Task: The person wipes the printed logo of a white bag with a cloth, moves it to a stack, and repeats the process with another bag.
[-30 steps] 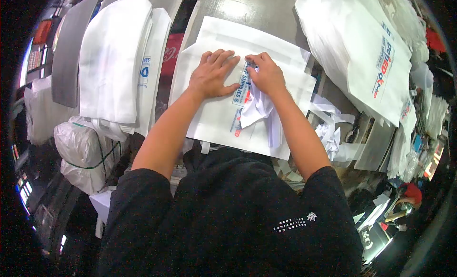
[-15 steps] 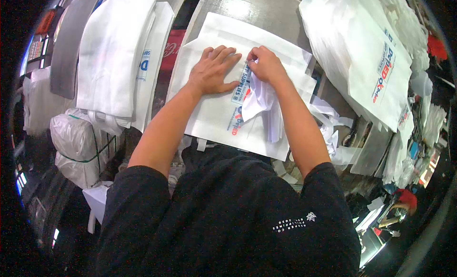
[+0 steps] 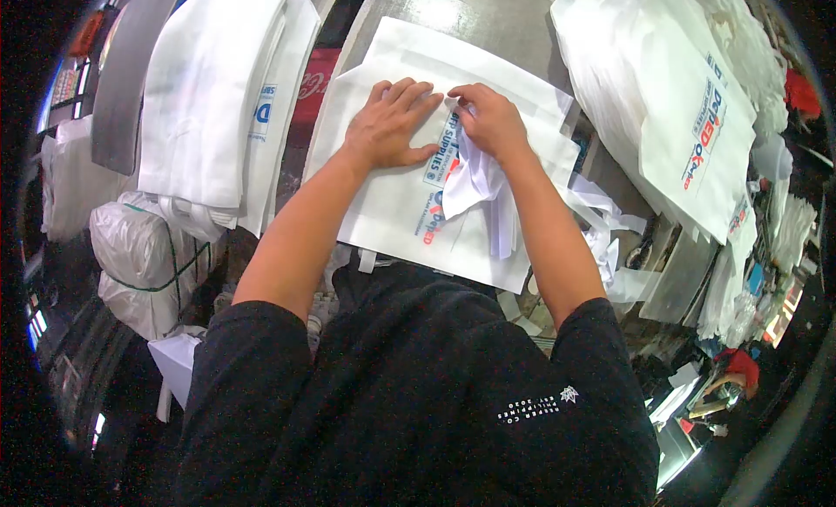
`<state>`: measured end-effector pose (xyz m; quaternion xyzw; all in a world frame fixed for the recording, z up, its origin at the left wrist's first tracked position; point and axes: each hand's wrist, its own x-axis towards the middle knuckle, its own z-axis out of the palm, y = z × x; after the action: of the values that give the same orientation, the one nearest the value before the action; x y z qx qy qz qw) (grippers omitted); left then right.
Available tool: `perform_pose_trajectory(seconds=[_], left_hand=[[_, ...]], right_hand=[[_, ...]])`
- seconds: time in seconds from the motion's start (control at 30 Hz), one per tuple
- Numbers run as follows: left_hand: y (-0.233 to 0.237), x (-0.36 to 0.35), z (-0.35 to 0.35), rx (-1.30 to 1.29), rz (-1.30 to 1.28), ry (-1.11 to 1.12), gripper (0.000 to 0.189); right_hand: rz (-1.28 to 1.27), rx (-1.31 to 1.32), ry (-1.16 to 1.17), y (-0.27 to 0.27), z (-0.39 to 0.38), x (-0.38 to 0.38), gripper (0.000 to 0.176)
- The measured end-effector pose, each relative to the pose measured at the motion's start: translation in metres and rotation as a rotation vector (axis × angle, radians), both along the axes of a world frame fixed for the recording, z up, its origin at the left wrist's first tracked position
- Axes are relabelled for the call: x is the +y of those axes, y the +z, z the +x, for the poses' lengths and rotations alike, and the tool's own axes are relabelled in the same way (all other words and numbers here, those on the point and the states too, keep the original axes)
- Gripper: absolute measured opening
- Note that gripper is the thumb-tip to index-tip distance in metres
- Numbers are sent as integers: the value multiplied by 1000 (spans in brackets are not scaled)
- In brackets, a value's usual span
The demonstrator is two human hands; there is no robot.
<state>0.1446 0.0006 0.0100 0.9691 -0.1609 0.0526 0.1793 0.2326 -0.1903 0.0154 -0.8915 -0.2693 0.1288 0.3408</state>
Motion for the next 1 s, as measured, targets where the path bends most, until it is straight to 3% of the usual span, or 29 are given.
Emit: perform_pose_trajectory(seconds=[0.27, 0.47, 0.9, 1.0], left_hand=[[0, 1, 0, 37, -11, -13, 78], [-1, -1, 0, 36, 29, -3, 79], [0, 0, 0, 37, -2, -8, 83], [-2, 0, 1, 51, 5, -5, 84]], right_hand=[[-177, -71, 117, 4, -1, -7, 14], [-69, -43, 49, 0, -3, -8, 13], [-164, -36, 127, -2, -1, -16, 12], [-52, -44, 77, -1, -5, -18, 10]])
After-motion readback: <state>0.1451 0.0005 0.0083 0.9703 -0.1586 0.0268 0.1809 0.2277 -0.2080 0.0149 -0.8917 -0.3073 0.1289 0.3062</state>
